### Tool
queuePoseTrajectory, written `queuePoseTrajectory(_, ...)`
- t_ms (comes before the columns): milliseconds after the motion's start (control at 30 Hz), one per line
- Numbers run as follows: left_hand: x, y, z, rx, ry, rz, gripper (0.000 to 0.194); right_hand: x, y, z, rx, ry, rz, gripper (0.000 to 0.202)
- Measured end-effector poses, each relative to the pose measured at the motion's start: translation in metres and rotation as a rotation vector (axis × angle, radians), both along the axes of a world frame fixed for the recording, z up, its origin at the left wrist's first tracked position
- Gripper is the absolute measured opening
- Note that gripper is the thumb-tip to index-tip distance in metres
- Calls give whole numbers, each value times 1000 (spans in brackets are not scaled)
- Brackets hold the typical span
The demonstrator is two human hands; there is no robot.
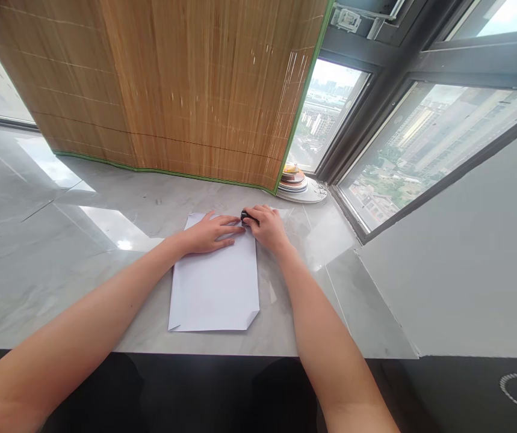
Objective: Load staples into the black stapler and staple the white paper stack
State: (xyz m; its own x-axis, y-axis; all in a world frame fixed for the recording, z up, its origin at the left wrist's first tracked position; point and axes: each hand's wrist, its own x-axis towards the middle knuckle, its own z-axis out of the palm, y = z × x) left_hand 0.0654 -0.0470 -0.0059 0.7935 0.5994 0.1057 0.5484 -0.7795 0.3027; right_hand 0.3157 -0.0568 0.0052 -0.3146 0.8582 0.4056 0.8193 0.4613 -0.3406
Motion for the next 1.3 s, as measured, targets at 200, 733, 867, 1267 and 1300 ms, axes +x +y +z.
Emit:
queuePoseTrajectory(200, -1, 1, -1, 4, -26, 6, 47, -1, 0, 0, -14, 6, -7, 28)
queuePoseTrajectory(733, 0, 1, 0, 0, -55, 5, 47, -21, -7, 0, -21, -200, -129, 20)
queuePoseTrajectory(867, -1, -1, 2, -8, -26, 1, 48, -1, -2, -4, -2, -109, -87, 30)
queuePoseTrajectory(1267, -1, -1, 6, -53, 13, 32, 55, 30, 16, -18, 52, 193, -467, 37)
queuePoseTrajectory(1300, -1, -1, 7, -55, 16, 37, 57, 30, 16, -18, 38, 208, -504, 34)
